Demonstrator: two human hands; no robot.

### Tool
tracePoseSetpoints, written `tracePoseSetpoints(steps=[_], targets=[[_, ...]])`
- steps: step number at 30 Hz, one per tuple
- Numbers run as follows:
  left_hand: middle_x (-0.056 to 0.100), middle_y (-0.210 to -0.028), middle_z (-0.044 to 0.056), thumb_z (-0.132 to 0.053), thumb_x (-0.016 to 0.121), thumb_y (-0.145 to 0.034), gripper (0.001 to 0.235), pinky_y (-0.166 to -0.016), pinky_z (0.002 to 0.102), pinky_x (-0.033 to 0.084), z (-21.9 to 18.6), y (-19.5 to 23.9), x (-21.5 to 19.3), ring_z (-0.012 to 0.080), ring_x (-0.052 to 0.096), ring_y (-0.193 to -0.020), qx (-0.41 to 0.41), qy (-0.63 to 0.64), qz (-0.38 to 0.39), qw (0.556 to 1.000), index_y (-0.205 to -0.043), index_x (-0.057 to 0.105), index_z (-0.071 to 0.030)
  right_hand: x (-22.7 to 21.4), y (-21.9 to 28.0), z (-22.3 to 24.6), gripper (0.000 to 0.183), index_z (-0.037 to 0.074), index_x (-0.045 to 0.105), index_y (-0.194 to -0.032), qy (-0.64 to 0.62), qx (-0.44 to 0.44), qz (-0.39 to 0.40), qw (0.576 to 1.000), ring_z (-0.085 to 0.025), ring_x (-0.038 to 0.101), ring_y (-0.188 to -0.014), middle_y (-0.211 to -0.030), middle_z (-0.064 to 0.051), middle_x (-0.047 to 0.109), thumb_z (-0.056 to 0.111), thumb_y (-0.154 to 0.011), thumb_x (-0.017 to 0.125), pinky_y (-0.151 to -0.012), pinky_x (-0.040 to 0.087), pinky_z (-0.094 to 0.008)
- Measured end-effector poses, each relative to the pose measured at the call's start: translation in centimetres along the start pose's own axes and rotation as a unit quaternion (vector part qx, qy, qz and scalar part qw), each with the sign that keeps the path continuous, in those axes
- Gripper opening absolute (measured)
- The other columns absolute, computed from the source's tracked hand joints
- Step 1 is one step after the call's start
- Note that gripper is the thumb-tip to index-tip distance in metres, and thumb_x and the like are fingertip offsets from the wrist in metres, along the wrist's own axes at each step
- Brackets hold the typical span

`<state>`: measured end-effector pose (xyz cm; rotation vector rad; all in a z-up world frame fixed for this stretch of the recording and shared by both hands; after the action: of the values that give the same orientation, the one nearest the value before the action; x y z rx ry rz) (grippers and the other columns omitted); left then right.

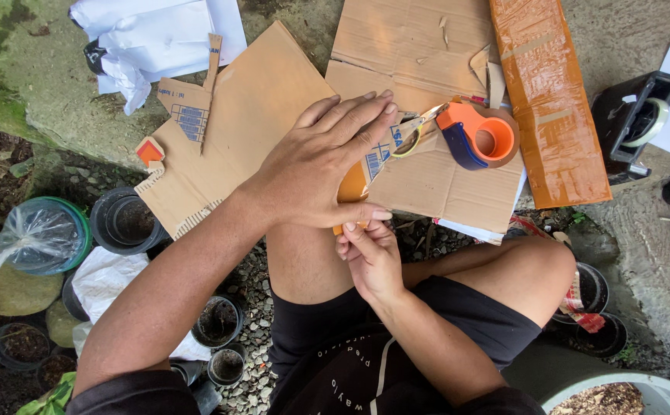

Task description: The person cuts a piece of cardboard with scissors, folds it into a box shape, and secures the edges with orange packing tape. The person handles cardboard pieces, scissors, and a tape dispenser while sitting on the ground.

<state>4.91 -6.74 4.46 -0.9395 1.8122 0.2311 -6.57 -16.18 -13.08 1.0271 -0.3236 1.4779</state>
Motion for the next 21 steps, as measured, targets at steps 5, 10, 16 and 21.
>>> tracePoseSetpoints(steps=[5, 10, 16, 21], targets=[[0.025, -0.163, 0.022, -0.048, 0.085, -0.055, 0.125, -0.124, 0.057, 0.018, -0.3, -0.1, 0.9, 0.0419, 0.028, -0.149, -0.057, -0.080, 0.052, 0.994, -0.158, 0.028, -0.010, -0.7, -0.8, -0.3, 0.008, 0.005, 0.069, -0.095, 0.025, -0.010, 0.020, 0.999, -0.013, 0.062, -0.073, -0.085, -0.006, 0.069, 0.008, -0.102, 0.065, -0.069, 0.049, -0.027], [0.024, -0.156, 0.033, -0.041, 0.088, -0.054, 0.127, -0.119, 0.064, 0.019, -0.6, 0.0, 1.8, 0.0530, 0.029, -0.143, -0.096, -0.105, 0.054, 0.988, -0.159, 0.024, -0.009, -0.6, -1.4, 0.0, 0.009, 0.000, 0.071, -0.100, 0.025, -0.035, 0.037, 0.998, -0.015, 0.065, -0.073, -0.090, -0.008, 0.071, 0.005, -0.103, 0.063, -0.071, 0.054, -0.029], [0.026, -0.154, 0.032, -0.039, 0.090, -0.050, 0.133, -0.119, 0.064, 0.020, -0.5, 0.1, 2.2, 0.0515, 0.032, -0.140, -0.110, -0.111, 0.062, 0.986, -0.159, 0.021, -0.006, -1.0, -1.8, -0.5, 0.010, -0.001, 0.071, -0.102, 0.023, -0.002, 0.026, 0.999, -0.015, 0.068, -0.073, -0.093, -0.010, 0.074, 0.004, -0.102, 0.063, -0.070, 0.057, -0.029], [0.025, -0.151, 0.033, -0.045, 0.092, -0.044, 0.141, -0.116, 0.064, 0.018, -0.6, -0.3, 2.0, 0.0530, 0.029, -0.138, -0.111, -0.117, 0.063, 0.985, -0.157, 0.017, -0.006, -3.0, -2.5, -0.6, 0.005, 0.000, 0.070, -0.093, 0.086, 0.040, -0.018, 0.995, -0.017, 0.070, -0.067, -0.080, -0.010, 0.072, 0.002, -0.096, 0.067, -0.063, 0.058, -0.030]])
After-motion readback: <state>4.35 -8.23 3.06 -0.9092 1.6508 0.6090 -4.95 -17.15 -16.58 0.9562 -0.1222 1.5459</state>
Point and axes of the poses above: each hand's wrist, its own y-axis away from the middle knuckle, its own x-axis out of the palm, z = x × y, the point moved 7 cm from there along -y, towards the middle knuckle
